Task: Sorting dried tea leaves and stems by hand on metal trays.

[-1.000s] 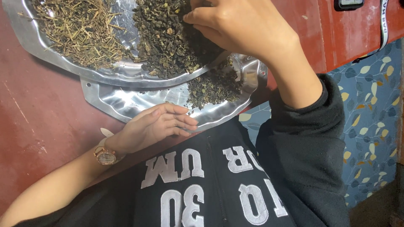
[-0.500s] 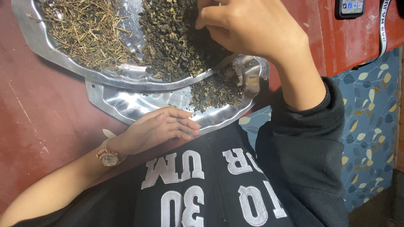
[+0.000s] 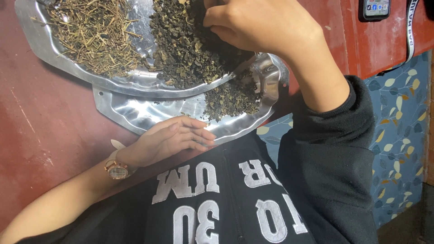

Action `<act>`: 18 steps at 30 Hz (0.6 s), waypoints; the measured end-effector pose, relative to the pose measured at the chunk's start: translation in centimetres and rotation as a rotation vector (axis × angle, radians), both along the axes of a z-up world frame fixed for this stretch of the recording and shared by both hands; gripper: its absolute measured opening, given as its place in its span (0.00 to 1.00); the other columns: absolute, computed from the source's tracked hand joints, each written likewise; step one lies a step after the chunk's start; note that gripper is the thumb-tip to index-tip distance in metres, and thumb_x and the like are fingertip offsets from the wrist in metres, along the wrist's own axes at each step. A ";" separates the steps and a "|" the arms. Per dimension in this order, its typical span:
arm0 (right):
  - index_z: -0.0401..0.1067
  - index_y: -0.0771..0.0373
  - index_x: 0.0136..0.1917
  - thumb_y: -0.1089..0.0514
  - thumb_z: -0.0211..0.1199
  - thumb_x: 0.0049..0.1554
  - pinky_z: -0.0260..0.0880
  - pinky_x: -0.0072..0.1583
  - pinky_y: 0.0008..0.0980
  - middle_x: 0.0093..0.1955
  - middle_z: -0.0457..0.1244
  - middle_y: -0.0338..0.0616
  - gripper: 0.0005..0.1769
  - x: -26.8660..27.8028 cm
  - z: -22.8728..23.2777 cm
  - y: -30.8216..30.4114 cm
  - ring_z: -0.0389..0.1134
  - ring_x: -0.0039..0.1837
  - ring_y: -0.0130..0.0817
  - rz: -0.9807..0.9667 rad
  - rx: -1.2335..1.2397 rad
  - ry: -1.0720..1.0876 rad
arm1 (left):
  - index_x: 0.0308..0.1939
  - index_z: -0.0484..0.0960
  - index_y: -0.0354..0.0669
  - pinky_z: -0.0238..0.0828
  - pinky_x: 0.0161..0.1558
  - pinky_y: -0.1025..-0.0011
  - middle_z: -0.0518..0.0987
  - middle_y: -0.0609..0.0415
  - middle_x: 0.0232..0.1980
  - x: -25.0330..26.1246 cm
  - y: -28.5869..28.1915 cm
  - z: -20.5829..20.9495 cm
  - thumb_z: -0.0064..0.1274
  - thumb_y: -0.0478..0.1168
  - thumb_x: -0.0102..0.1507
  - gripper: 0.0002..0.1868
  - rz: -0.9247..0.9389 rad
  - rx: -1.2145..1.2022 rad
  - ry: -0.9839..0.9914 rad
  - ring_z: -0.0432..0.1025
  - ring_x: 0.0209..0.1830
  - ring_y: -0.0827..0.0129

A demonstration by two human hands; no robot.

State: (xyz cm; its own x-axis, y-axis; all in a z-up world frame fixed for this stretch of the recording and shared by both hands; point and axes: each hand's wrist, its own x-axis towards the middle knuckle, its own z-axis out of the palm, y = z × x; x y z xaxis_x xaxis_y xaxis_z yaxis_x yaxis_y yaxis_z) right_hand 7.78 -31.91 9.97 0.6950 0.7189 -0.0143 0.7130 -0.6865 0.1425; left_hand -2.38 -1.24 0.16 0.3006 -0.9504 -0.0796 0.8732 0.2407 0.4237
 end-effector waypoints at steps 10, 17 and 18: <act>0.68 0.54 0.42 0.61 0.63 0.67 0.56 0.37 0.34 0.38 0.59 0.32 0.11 0.1 -1.0 -0.7 0.61 0.37 0.32 0.009 -0.013 -0.086 | 0.64 0.67 0.26 0.72 0.65 0.52 0.73 0.24 0.63 0.2 0.0 0.2 0.44 0.50 0.73 0.28 -0.006 -0.014 -0.040 0.71 0.66 0.38; 0.73 0.54 0.52 0.69 0.63 0.66 0.53 0.36 0.35 0.43 0.61 0.34 0.09 -0.1 -0.3 -1.1 0.61 0.39 0.34 0.011 0.160 -0.074 | 0.65 0.66 0.25 0.72 0.65 0.52 0.73 0.23 0.63 0.2 0.1 0.3 0.44 0.50 0.72 0.28 -0.008 -0.006 -0.032 0.71 0.65 0.37; 0.73 0.54 0.52 0.69 0.63 0.66 0.53 0.36 0.35 0.43 0.61 0.34 0.09 -0.3 -0.1 -1.1 0.61 0.39 0.34 0.011 0.160 -0.074 | 0.65 0.66 0.25 0.72 0.65 0.52 0.73 0.23 0.63 0.2 0.1 0.2 0.44 0.50 0.72 0.28 -0.008 -0.006 -0.033 0.71 0.65 0.37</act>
